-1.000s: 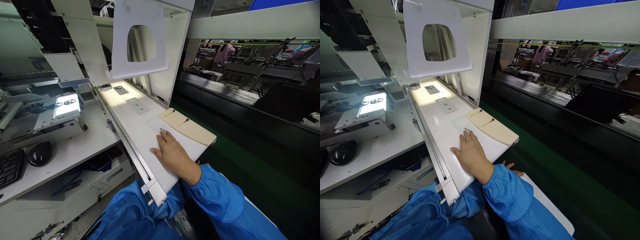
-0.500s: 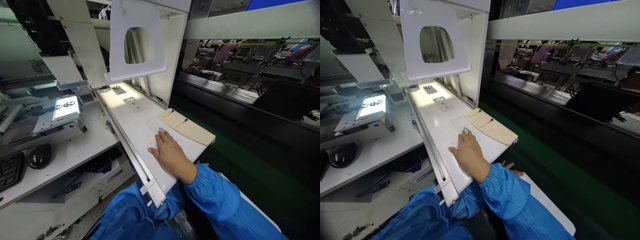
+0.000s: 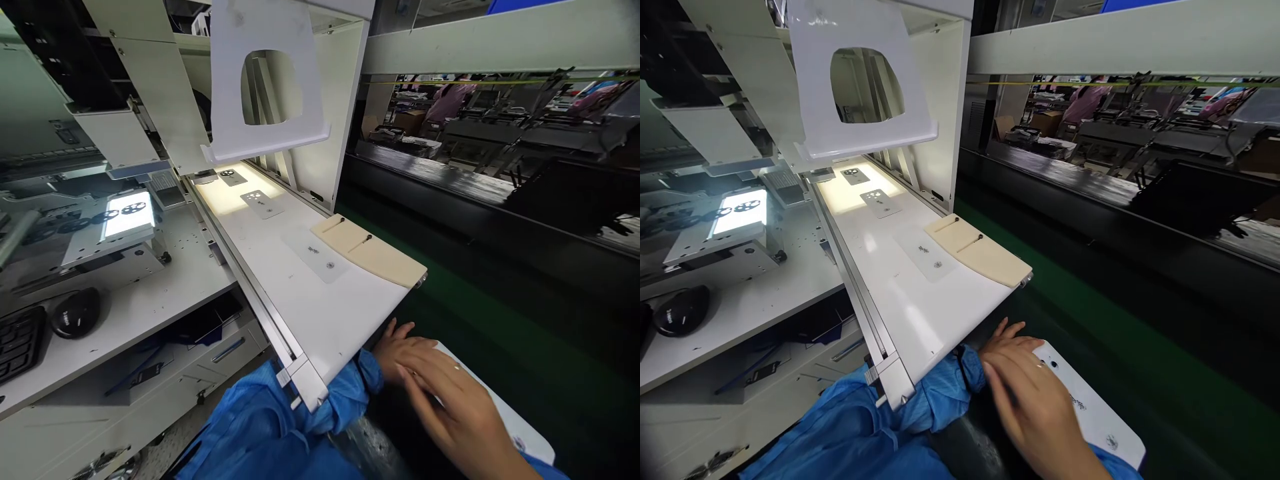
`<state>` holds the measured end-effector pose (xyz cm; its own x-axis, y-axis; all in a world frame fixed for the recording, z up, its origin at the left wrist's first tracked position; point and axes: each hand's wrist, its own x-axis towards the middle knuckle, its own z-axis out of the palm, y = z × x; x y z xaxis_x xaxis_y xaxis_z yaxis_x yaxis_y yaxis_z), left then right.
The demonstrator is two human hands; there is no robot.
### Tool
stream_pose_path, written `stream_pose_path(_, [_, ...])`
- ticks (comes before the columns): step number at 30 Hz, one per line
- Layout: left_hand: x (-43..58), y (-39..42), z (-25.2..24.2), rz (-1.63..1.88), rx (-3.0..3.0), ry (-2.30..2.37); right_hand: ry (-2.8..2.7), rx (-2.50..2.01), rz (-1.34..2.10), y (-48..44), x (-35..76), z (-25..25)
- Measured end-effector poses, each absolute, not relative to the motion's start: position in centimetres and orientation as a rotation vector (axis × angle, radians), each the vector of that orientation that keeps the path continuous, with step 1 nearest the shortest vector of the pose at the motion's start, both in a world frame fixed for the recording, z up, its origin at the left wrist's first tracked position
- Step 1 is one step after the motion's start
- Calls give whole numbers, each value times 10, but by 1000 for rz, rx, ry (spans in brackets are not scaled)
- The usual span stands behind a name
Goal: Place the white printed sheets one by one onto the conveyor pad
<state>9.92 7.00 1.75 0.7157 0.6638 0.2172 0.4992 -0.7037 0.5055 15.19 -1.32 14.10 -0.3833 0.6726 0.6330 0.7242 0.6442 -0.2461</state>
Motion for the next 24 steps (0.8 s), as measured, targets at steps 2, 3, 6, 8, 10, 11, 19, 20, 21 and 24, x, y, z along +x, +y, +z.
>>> stream_pose_path(2, [96, 74, 20, 394, 2515, 688, -2119, -1258, -209, -26, 182, 123])
stream_pose_path(3, [94, 76, 23, 339, 2493, 630, -2106, -1353, -298, -32, 197, 113])
stream_pose_path(6, [90, 79, 33, 270, 2442, 592, -2127, -1562, -514, -49, 234, 80])
stream_pose_path(8, [90, 79, 36, 270, 2437, 594, -2178, -1630, -586, -58, 252, 58])
stream_pose_path(10, [90, 78, 36, 280, 2439, 597, -2224, -1664, -636, -65, 262, 38])
stream_pose_path(11, [91, 78, 35, 283, 2438, 601, -2236, -1674, -658, -67, 265, 29])
stream_pose_path(19, [91, 79, 33, 273, 2429, 599, -2280, -1596, -721, -73, 271, 11])
stream_pose_path(20, [92, 79, 33, 272, 2427, 596, -2278, -1609, -690, -74, 272, 12])
stream_pose_path(21, [92, 79, 32, 269, 2428, 596, -2268, -1631, -656, -76, 272, 13])
stream_pose_path(24, [92, 79, 32, 252, 2434, 598, -2231, -1691, -583, -77, 271, 16])
